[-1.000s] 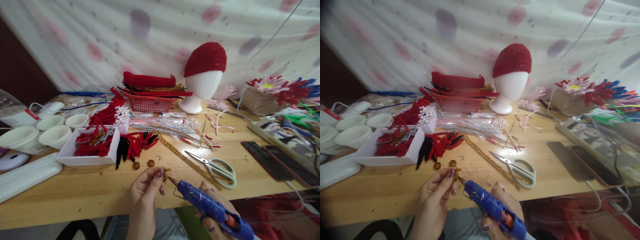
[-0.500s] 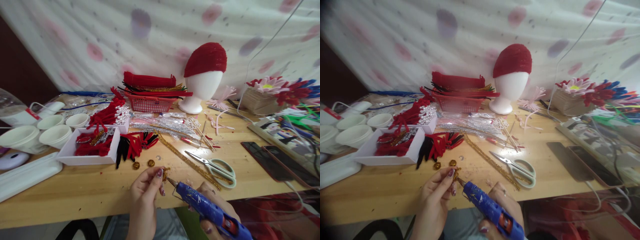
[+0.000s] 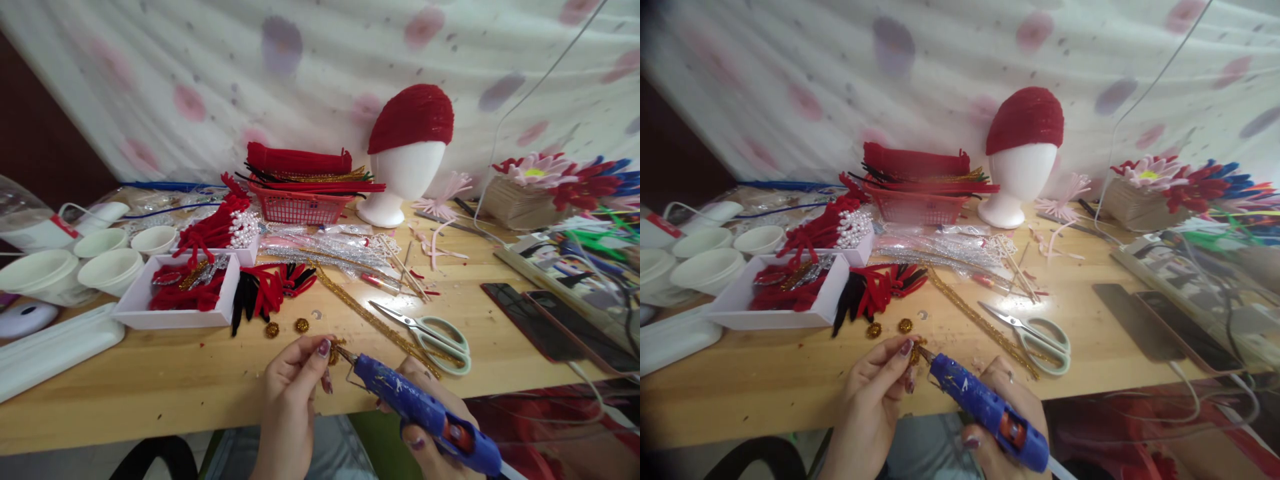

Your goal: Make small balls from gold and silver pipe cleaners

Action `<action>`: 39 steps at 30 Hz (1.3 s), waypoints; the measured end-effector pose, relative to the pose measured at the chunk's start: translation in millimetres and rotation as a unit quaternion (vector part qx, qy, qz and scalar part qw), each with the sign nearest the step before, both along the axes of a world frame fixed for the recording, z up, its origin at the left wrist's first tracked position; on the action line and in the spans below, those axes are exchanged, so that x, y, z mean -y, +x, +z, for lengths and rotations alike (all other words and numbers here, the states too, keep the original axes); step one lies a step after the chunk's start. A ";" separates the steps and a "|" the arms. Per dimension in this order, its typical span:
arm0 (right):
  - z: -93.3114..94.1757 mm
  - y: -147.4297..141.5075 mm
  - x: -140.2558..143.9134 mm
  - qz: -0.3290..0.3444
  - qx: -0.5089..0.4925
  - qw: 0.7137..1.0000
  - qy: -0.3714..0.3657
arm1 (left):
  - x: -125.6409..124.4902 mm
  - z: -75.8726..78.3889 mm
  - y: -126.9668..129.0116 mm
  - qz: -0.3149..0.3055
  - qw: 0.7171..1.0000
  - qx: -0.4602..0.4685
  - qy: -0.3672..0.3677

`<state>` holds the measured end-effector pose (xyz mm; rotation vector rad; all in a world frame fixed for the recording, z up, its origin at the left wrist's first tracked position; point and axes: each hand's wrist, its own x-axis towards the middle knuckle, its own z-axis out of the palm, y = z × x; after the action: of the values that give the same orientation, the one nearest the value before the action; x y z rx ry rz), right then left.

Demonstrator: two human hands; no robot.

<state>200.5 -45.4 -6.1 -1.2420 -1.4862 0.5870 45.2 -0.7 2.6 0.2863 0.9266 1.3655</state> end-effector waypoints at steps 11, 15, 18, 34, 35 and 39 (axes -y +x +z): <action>-5.0 3.0 3.2 -0.003 0.070 0.996 0.053 | -1.7 3.5 1.0 0.001 0.998 0.040 -0.052; -4.4 4.2 3.2 0.015 0.096 0.993 0.063 | -0.5 4.3 1.9 0.001 0.998 0.048 -0.047; -3.8 1.9 2.1 0.016 0.108 0.991 0.074 | 0.2 3.3 1.8 -0.011 0.999 0.033 -0.036; -2.2 -2.2 4.1 -0.043 0.147 0.981 0.116 | 0.1 -4.6 0.8 -0.042 0.998 0.012 -0.049; -1.5 -1.0 4.3 -0.041 0.147 0.981 0.117 | 0.2 -4.5 0.7 -0.040 0.998 0.013 -0.050; -1.4 2.6 5.2 -0.043 0.145 0.982 0.112 | 0.6 -4.1 1.6 -0.032 0.998 0.017 -0.052</action>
<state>203.1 -50.6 -7.6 -1.2436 -1.6780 0.1790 46.8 -1.3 -1.5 0.2108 0.9482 1.2555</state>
